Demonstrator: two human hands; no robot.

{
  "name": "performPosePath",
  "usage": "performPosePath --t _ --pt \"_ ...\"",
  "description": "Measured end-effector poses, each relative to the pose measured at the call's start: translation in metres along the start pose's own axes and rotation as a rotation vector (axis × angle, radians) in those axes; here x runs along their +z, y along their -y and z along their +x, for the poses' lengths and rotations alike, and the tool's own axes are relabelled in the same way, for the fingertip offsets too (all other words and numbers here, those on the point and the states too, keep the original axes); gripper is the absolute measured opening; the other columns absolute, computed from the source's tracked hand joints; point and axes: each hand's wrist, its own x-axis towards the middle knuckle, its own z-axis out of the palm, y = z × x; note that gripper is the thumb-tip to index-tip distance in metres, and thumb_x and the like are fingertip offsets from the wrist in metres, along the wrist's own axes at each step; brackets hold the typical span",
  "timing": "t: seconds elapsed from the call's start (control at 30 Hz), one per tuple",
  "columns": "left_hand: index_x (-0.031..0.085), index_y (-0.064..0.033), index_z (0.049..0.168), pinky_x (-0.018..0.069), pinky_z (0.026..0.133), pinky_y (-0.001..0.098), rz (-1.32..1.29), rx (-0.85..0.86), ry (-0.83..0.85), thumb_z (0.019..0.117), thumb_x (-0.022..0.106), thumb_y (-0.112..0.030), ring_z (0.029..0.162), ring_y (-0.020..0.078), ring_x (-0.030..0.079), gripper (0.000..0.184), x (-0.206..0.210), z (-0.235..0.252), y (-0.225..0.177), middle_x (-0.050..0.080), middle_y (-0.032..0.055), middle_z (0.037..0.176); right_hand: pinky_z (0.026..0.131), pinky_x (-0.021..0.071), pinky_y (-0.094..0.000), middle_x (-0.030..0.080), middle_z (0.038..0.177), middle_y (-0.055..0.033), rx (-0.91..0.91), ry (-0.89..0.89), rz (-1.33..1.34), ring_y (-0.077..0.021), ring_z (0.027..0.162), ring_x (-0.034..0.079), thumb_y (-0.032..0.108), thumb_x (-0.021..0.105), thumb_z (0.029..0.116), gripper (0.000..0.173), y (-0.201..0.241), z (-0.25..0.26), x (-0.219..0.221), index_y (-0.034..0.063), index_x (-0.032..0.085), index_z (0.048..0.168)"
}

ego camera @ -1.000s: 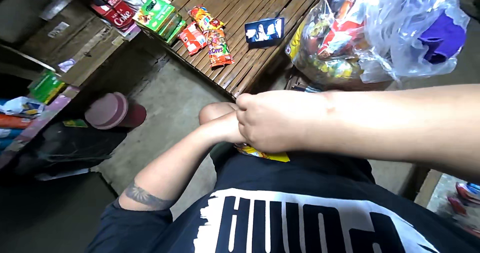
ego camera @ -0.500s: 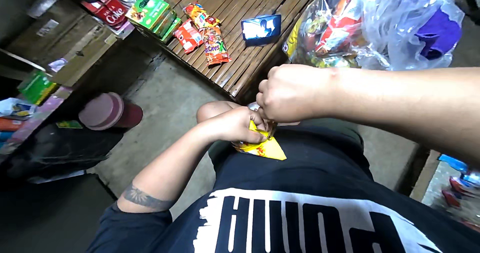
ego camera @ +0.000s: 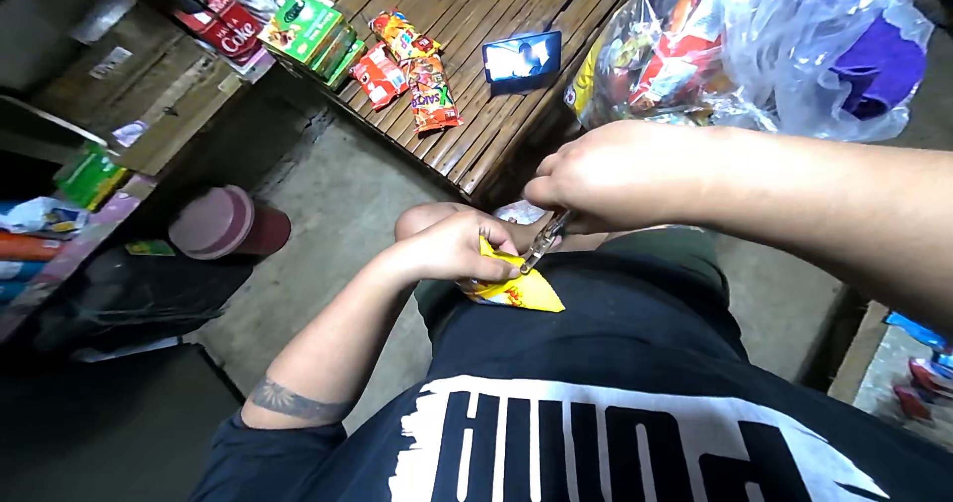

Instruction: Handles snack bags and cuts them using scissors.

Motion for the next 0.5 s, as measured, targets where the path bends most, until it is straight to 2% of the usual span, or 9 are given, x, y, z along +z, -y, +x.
performPosePath --t 0.07,0.17,0.23,0.3,0.4,0.5 --pt "0.076 -0.0136 0.081 0.0543 0.069 0.0187 -0.002 -0.005 -0.045 0.0875 0.074 -0.025 0.080 -0.0009 0.065 0.014 0.000 -0.003 0.000 0.072 -0.0059 0.088 0.073 0.0541 -0.0481 0.065 0.098 -0.0104 0.008 0.003 0.035 -0.0284 0.089 0.066 0.027 0.073 0.0931 0.018 -0.006 -0.001 0.006 0.0092 0.071 0.094" --pt "0.075 -0.0126 0.080 0.0534 0.067 0.0192 -0.045 -0.009 -0.130 0.0879 0.074 -0.024 0.076 -0.0002 0.064 0.014 0.002 -0.007 0.003 0.070 -0.0060 0.083 0.073 0.0539 -0.0454 0.064 0.098 -0.0080 0.039 -0.066 0.093 -0.0254 0.091 0.065 0.032 0.070 0.0956 0.023 -0.010 -0.008 0.019 0.0109 0.071 0.087" --pt "0.074 -0.0113 0.082 0.0547 0.063 0.0190 -0.104 -0.035 -0.201 0.0893 0.075 -0.022 0.069 0.0000 0.064 0.013 0.006 -0.011 0.006 0.069 -0.0056 0.078 0.079 0.0541 -0.0428 0.062 0.103 -0.0063 0.067 -0.178 0.093 -0.0251 0.100 0.062 0.033 0.071 0.0935 0.021 -0.008 -0.013 0.030 0.0132 0.073 0.086" --pt "0.074 -0.0122 0.083 0.0537 0.062 0.0196 -0.126 -0.056 -0.290 0.0889 0.075 -0.021 0.068 0.0000 0.063 0.011 0.011 -0.014 0.007 0.070 -0.0063 0.078 0.077 0.0522 -0.0434 0.059 0.101 -0.0083 0.076 -0.357 0.025 -0.0290 0.099 0.058 0.026 0.072 0.0885 0.016 -0.004 -0.015 0.040 0.0125 0.072 0.080" --pt "0.075 -0.0135 0.082 0.0547 0.066 0.0204 -0.095 -0.071 -0.374 0.0875 0.076 -0.022 0.072 -0.0009 0.064 0.010 0.015 -0.015 0.004 0.071 -0.0072 0.080 0.072 0.0517 -0.0460 0.061 0.095 -0.0106 0.107 -0.448 -0.074 -0.0327 0.094 0.061 0.019 0.071 0.0871 0.010 0.002 -0.018 0.043 0.0105 0.072 0.083" --pt "0.075 -0.0131 0.083 0.0546 0.067 0.0205 -0.061 -0.040 -0.390 0.0881 0.074 -0.024 0.073 -0.0022 0.064 0.012 0.019 -0.016 0.004 0.070 -0.0079 0.080 0.072 0.0546 -0.0458 0.067 0.089 -0.0087 0.148 -0.348 -0.056 -0.0309 0.093 0.066 0.018 0.072 0.0902 0.009 0.005 -0.020 0.043 0.0095 0.072 0.089"
